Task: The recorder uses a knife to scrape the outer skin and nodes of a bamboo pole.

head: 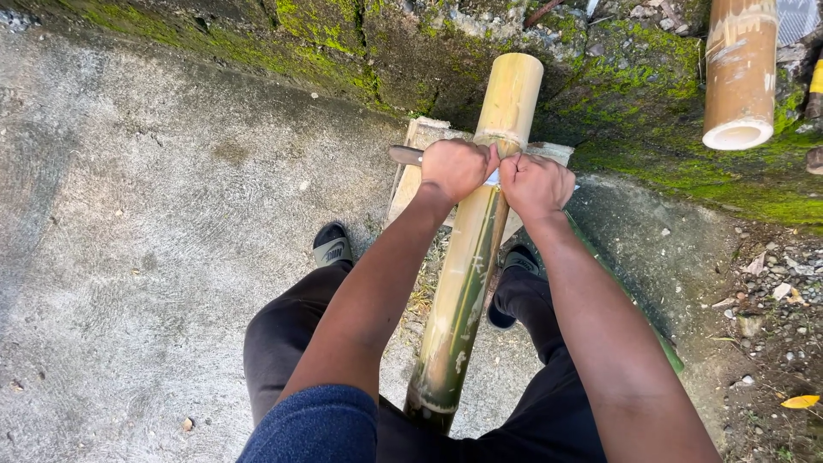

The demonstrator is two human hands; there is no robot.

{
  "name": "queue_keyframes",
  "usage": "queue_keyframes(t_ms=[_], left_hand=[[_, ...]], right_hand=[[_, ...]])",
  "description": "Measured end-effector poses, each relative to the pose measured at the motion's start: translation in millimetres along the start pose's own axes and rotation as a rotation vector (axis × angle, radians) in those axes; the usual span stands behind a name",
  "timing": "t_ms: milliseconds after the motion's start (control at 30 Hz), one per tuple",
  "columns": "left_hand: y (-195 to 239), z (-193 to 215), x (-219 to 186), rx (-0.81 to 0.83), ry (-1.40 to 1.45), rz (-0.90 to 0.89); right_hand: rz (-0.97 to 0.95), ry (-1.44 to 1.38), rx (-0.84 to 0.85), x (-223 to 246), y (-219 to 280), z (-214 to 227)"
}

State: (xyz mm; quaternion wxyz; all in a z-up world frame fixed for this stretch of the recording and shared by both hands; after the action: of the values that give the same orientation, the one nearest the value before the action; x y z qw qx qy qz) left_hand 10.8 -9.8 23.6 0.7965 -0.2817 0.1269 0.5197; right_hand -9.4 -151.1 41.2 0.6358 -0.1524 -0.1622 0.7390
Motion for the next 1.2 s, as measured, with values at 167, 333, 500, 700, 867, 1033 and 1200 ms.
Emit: queue_keyframes(t_ms=[167,333,500,700,867,1033,1200], left_hand=[[11.2,-4.0,1.4,-0.023,0.009,-0.041],[22.3,7.8,-5.7,-0.040,0.003,-0.033],[38.6,5.6,-8.7,-0.084,0.004,-0.080],[50.5,11.4,-14.4,-0.036,0.000,-0.052],[64.9,12.2,-18.0,-0.048,0.014,-0.073],[77.3,17.0,-23.3,-0.031,0.009,-0.065],[87.1,17.5,-26.0,-0.021,0.034,-0.065]], right_hand=[[-0.010,-0.015,0.022,7.0,8.6,9.6],[-0.011,-0.020,0.027,12.0,17.4,16.1],[0.005,-0.015,0.011,18.9,29.2,24.9],[-0.022,-0.014,0.040,21.4,43.4,27.2],[-0.008,-0.015,0.016,24.0,58.9,32.0],[0.001,-0.012,0.017,30.1,71.8,39.8],[-0.022,0.020,0.065,30.5,83.9,37.6]])
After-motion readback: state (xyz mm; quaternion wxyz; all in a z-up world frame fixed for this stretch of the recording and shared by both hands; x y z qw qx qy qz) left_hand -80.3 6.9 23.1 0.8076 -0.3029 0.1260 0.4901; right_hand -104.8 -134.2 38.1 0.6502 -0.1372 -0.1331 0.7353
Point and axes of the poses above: each hand's wrist, its own y-axis away from the middle knuckle, its own z-axis out of the back of the hand, x = y × z, the point moved 6 cm from there along -y, towards the middle knuckle, and after that the axes turned 13 degrees about y, right-handed, at the moved point
